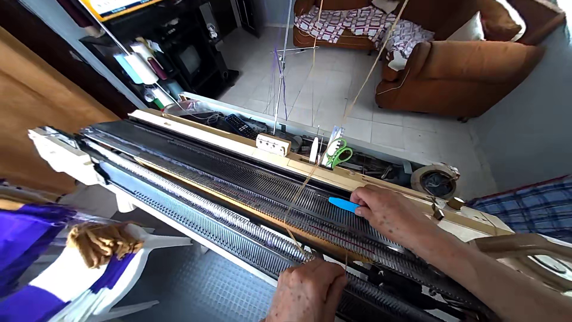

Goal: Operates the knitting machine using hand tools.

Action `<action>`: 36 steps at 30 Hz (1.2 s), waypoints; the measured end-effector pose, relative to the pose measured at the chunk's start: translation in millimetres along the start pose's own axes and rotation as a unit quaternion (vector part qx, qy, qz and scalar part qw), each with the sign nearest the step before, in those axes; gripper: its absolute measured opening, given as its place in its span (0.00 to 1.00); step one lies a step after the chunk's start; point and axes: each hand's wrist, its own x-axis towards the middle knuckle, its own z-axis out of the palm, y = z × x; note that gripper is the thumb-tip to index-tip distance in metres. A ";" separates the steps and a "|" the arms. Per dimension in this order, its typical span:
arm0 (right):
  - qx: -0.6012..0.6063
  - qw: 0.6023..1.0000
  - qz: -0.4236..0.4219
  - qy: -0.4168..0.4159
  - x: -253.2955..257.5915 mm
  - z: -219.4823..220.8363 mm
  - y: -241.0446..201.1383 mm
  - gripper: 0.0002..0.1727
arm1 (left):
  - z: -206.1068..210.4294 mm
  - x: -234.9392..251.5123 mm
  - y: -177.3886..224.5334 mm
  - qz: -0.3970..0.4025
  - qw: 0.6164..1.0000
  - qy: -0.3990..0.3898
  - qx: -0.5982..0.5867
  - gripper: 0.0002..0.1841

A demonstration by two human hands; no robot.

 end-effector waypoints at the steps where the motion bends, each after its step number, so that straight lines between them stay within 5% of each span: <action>1: -0.005 1.000 -0.005 0.011 -1.2 2.8 0.1 0.10 | 0.3 -0.4 0.4 -0.004 1.000 -0.006 -0.008 0.10; 12: 0.059 0.997 0.002 0.051 6.4 -1.7 12.1 0.10 | -9.5 1.5 6.5 -0.138 0.971 -0.142 -0.130 0.23; 17: 0.033 0.999 0.024 -0.006 13.6 -0.1 7.9 0.09 | -4.8 4.9 7.7 -0.151 0.960 -0.142 -0.188 0.24; 19: 0.030 0.999 0.032 -0.004 14.0 -0.9 5.9 0.09 | -1.8 7.5 6.5 -0.180 0.936 -0.128 -0.274 0.21; 26: 0.025 1.000 0.016 -0.004 13.7 -1.1 9.7 0.07 | 8.3 28.1 22.9 -0.397 0.751 -0.030 -0.527 0.03; 36: 0.013 1.000 0.008 -0.021 13.0 -2.3 8.8 0.06 | 7.6 34.0 29.3 -0.455 0.690 -0.004 -0.562 0.08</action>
